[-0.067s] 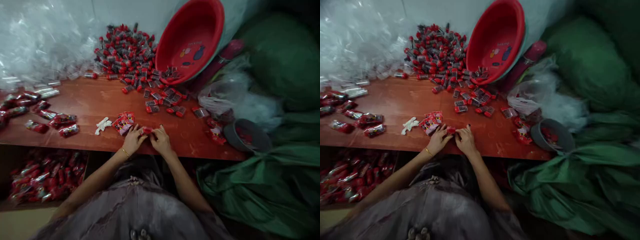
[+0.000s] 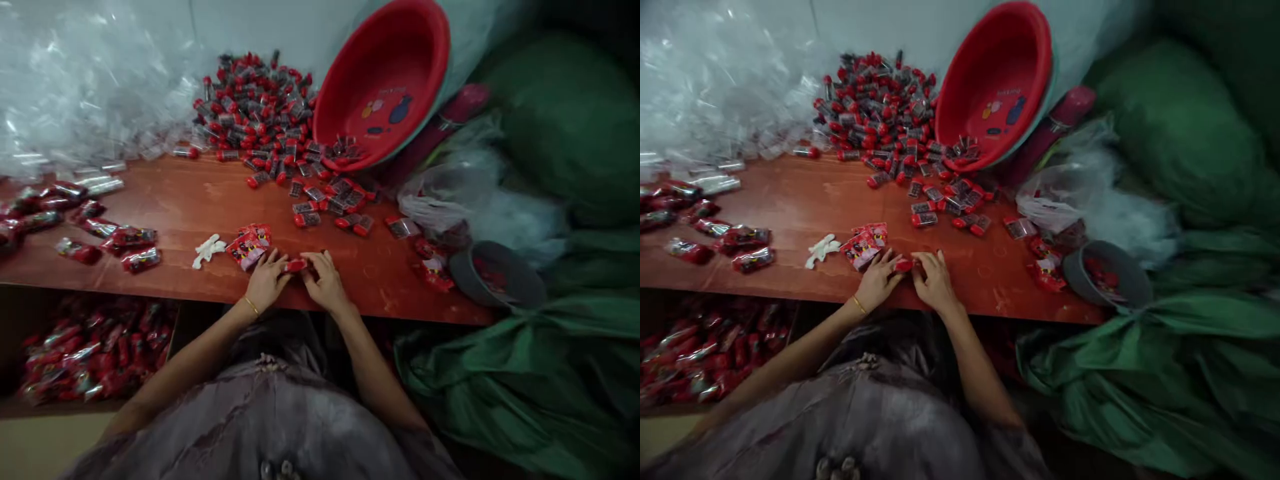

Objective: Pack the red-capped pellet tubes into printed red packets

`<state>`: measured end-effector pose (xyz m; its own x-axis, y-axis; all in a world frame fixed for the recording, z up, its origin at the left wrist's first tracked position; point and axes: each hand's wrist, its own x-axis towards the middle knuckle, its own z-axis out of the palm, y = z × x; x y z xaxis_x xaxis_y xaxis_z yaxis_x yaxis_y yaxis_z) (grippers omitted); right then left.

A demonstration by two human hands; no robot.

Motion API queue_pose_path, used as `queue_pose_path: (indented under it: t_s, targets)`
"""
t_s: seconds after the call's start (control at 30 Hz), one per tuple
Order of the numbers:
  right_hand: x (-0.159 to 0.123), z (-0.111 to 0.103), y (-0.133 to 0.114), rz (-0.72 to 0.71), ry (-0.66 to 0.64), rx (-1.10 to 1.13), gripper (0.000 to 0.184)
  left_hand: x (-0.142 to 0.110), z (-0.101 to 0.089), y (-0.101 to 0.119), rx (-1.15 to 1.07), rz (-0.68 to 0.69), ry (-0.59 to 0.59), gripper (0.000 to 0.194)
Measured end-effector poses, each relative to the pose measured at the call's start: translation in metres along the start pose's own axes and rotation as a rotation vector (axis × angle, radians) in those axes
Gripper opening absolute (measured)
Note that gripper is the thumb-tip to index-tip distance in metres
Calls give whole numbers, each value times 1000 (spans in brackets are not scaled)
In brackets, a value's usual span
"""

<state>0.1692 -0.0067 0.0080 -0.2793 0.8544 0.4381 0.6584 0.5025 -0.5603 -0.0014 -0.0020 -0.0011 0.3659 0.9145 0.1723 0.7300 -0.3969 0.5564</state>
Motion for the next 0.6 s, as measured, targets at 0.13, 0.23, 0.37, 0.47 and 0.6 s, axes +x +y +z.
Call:
queue_pose_path:
  t_s: [0.13,0.23,0.37,0.47,0.6]
  targets:
    - [4,-2,5,-35,-74,79,22,-2,0,1,9,-15,-20,31]
    - [6,3,13,-14,-87,87,23,-2,-1,2,13,-35,-33,31]
    - [2,8,21,-45,-117,98,27,-4,1,5,35,-45,-39,31]
    - [-2,10,25,-63,-86,116,29,-8,2,7,8,-20,-17,31]
    - [-2,12,28,-10,-58,160,36,-17,-15,6,-171,-57,69,28]
